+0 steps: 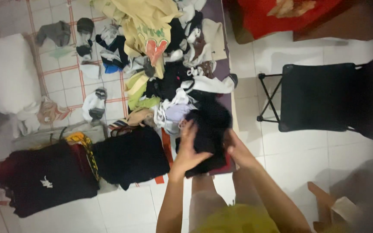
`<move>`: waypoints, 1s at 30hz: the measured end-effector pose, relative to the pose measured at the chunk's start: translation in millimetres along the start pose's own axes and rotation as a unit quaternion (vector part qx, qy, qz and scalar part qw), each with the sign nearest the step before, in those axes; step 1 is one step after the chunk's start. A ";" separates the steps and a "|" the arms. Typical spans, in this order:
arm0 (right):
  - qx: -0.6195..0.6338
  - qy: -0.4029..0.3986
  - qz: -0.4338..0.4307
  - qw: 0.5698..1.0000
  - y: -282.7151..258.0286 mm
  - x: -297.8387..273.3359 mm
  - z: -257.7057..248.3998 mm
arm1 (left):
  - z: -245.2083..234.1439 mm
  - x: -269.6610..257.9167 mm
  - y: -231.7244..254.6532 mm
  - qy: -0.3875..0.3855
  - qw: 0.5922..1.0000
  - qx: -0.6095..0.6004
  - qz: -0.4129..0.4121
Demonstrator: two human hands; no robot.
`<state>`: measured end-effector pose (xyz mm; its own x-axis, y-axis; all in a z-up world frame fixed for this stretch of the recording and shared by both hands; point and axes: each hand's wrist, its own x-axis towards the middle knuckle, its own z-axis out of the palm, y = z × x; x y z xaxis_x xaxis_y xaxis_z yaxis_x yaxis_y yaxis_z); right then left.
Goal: Folding and sorting a pile of laundry on a bed.
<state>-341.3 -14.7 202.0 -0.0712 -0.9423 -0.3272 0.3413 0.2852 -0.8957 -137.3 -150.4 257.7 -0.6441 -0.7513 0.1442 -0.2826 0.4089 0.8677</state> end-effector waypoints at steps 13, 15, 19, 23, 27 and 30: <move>0.260 -0.029 -0.061 0.963 -124.7 -52.0 19.1 | -33.5 -34.7 89.0 0.133 0.945 -0.287 -0.082; 0.321 0.052 0.005 0.946 -148.3 -63.0 19.6 | -35.4 -49.9 89.0 0.110 0.938 -0.316 -0.089; 0.272 0.133 -0.020 0.953 -173.3 -103.1 24.6 | -51.1 -53.8 119.1 0.098 0.922 -0.361 -0.103; 0.252 0.127 -0.158 0.946 -180.2 -143.5 14.6 | -61.3 -58.6 141.4 0.195 0.948 -0.229 -0.103; 0.030 0.271 -0.231 0.934 -174.8 -174.3 -23.5 | -68.8 -65.2 152.9 0.259 0.966 0.001 -0.005; -0.165 0.340 -0.336 0.863 -220.6 -208.3 -18.2 | -63.7 -63.8 161.6 0.261 0.961 -0.090 -0.026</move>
<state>-418.9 121.9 462.3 -0.7209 -0.6252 0.2990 -0.2691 -0.1450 -0.9521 -96.6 -69.4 419.0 -0.1756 -0.9447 0.2771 -0.1467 0.3034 0.9415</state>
